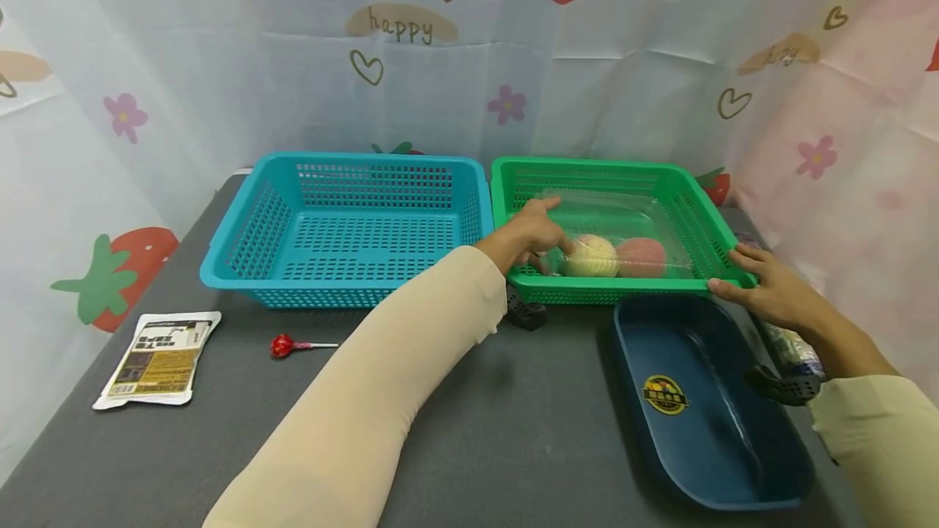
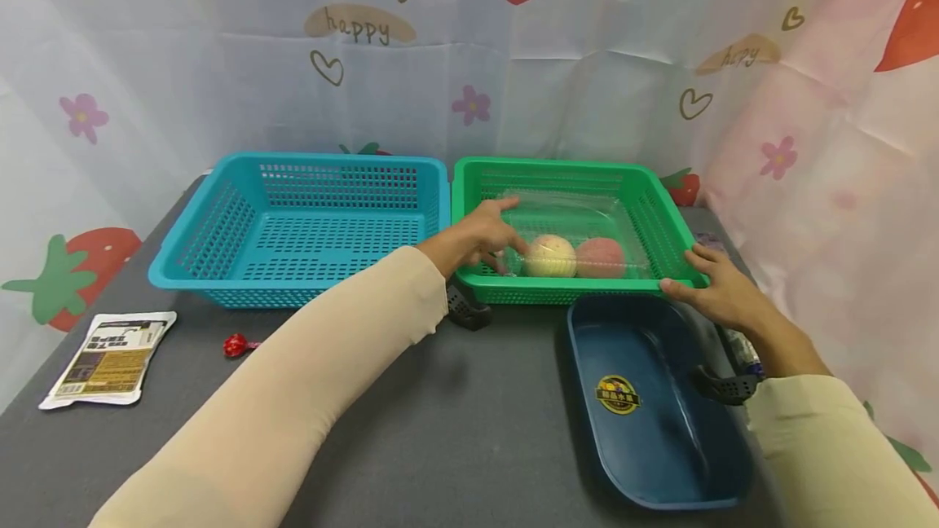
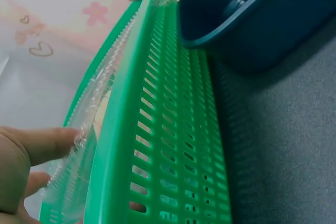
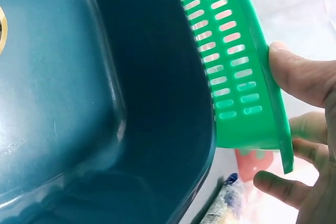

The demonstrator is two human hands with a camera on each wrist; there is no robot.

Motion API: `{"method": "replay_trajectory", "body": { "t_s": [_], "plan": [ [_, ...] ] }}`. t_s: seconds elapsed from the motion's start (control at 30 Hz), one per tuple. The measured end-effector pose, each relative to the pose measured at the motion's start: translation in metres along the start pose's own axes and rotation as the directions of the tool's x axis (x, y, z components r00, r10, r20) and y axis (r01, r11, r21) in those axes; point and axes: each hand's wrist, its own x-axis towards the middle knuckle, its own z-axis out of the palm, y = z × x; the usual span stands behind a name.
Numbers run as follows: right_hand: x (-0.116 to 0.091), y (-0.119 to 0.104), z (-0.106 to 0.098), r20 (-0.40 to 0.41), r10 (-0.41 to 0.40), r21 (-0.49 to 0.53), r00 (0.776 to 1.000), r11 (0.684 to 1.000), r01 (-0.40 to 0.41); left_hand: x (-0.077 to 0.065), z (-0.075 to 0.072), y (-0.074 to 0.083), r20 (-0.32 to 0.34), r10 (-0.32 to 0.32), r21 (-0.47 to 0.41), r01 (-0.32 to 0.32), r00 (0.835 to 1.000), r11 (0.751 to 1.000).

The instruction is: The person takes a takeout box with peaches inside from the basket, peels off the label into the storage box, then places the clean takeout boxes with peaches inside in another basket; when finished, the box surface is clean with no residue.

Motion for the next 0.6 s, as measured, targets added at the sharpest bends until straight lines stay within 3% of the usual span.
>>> {"method": "replay_trajectory", "body": {
  "t_s": [0.17, 0.33, 0.5, 0.6],
  "plan": [
    [0.0, -0.001, 0.001, -0.01, -0.006, -0.002, 1.0, 1.0, 0.006, -0.001, 0.004, 0.002, -0.055, -0.033, 0.108, 0.039, 0.998, 0.993],
    [0.001, -0.002, 0.002, -0.017, -0.008, 0.002, 1.0, 1.0, 0.008, -0.006, 0.005, 0.006, -0.08, -0.037, 0.256, 0.056, 0.996, 0.965],
    [-0.004, -0.006, -0.002, -0.04, -0.004, -0.003, 0.999, 1.0, 0.004, -0.018, -0.004, 0.013, -0.054, 0.037, 0.377, -0.014, 0.998, 0.926],
    [-0.009, -0.011, -0.009, -0.069, -0.004, -0.023, 0.998, 1.0, 0.003, -0.032, -0.015, 0.021, -0.057, 0.09, 0.379, -0.062, 0.994, 0.923]
  ]
}}
